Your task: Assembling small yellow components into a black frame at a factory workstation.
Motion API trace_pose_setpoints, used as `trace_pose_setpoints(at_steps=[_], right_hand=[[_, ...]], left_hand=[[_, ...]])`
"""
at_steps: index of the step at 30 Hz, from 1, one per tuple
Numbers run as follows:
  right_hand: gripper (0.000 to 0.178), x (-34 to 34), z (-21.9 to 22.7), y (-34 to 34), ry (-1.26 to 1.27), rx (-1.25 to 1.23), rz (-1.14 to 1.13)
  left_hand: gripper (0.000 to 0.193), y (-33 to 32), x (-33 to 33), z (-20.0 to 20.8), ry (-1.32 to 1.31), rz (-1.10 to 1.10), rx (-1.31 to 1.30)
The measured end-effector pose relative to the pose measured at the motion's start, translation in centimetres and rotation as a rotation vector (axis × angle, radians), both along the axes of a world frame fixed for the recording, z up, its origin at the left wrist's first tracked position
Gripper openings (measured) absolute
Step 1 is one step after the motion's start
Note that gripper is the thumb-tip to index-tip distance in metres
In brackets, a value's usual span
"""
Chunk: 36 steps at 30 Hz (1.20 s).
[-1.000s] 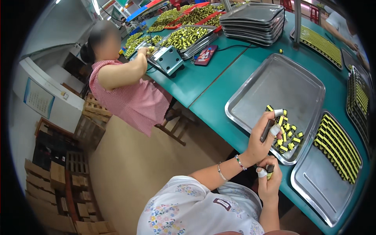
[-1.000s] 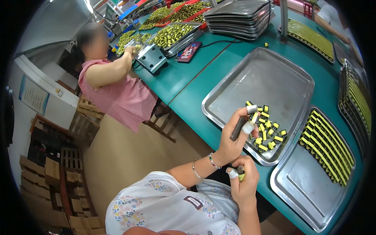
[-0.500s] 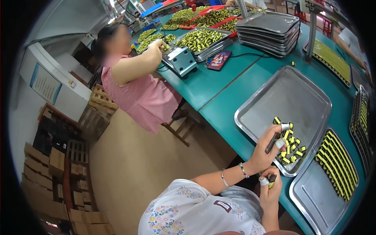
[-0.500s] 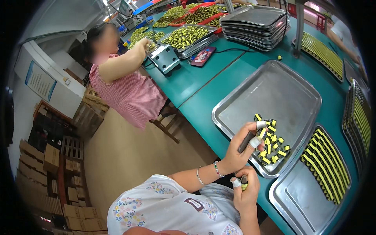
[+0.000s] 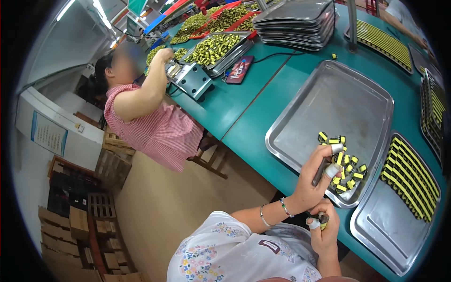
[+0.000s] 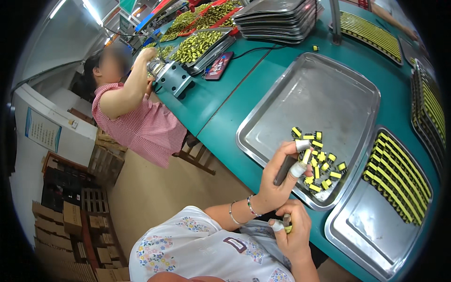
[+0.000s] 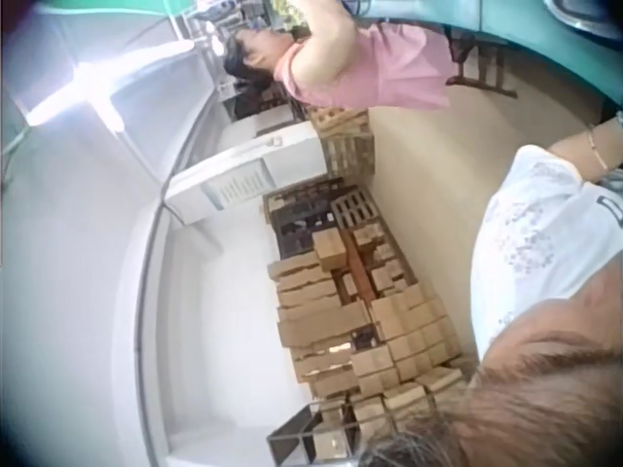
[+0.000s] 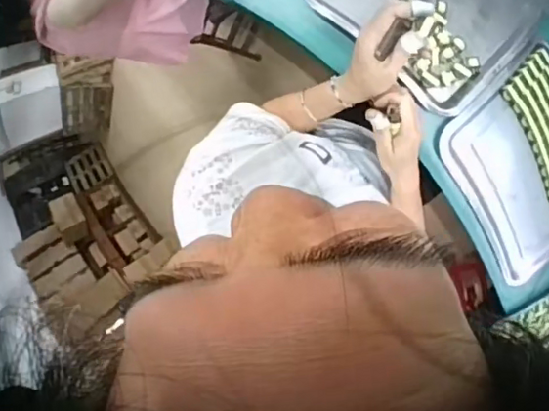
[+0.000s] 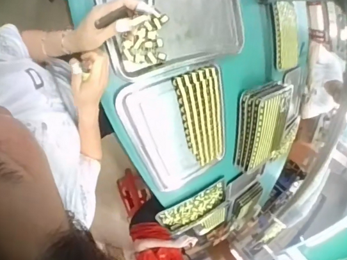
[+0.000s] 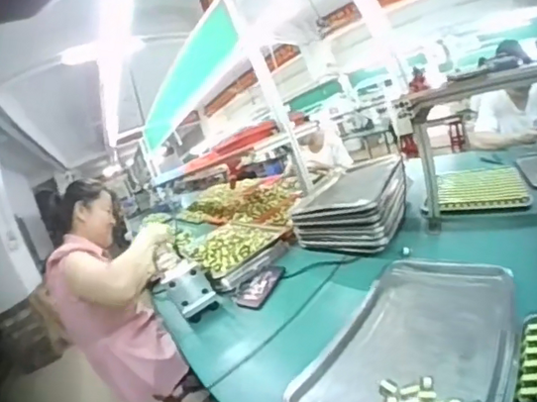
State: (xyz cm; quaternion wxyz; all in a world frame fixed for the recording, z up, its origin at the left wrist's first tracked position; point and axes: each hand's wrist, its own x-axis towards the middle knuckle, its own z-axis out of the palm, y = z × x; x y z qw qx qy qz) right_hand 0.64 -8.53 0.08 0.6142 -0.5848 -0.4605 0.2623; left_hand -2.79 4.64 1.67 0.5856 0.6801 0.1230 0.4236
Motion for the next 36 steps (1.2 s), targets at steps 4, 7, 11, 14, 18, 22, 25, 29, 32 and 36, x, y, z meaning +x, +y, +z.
trace_pose_setpoints(at_steps=[4,7,11,14,18,22,25,29,32,36], right_hand=[[0.031,-0.3,-0.2,-0.4,-0.076,0.021,-0.024],[0.037,-0.4,-0.1,-0.3,-0.118,-0.018,-0.086],[0.032,0.5,0.5,0.0,-0.13,0.017,0.094],[0.036,2.1,3.0,-1.3,-0.271,-0.065,-0.013],[0.04,3.3,5.4,-4.6,-0.289,-0.178,-0.209],[0.038,4.0,5.3,-7.1,-0.377,-0.197,-0.368],[0.037,4.2,4.8,-7.8,-0.427,-0.201,-0.403],[0.033,4.2,5.1,-7.1,-0.449,-0.197,-0.412],[0.032,4.7,5.1,-6.2,-0.488,-0.19,-0.419],[0.03,5.3,4.7,-5.7,-0.533,-0.196,-0.431]], left_hand=[[0.033,-0.4,-0.1,-0.2,-0.03,-0.06,-0.034],[0.034,-0.1,0.2,-1.1,-0.061,-0.085,-0.042],[0.032,0.6,-1.0,0.2,-0.118,-0.117,-0.379],[0.04,0.6,-1.1,1.5,-0.062,-0.191,-0.65],[0.042,-0.5,-0.9,1.7,-0.025,-0.363,-0.719],[0.045,-1.2,-0.8,1.4,0.003,-0.427,-0.744],[0.045,-1.7,-0.8,1.5,0.017,-0.41,-0.749],[0.044,-2.1,-1.0,1.6,0.027,-0.4,-0.747],[0.045,-2.4,-1.2,1.4,0.062,-0.387,-0.667],[0.043,-3.0,-1.2,1.4,0.074,-0.352,-0.584]])
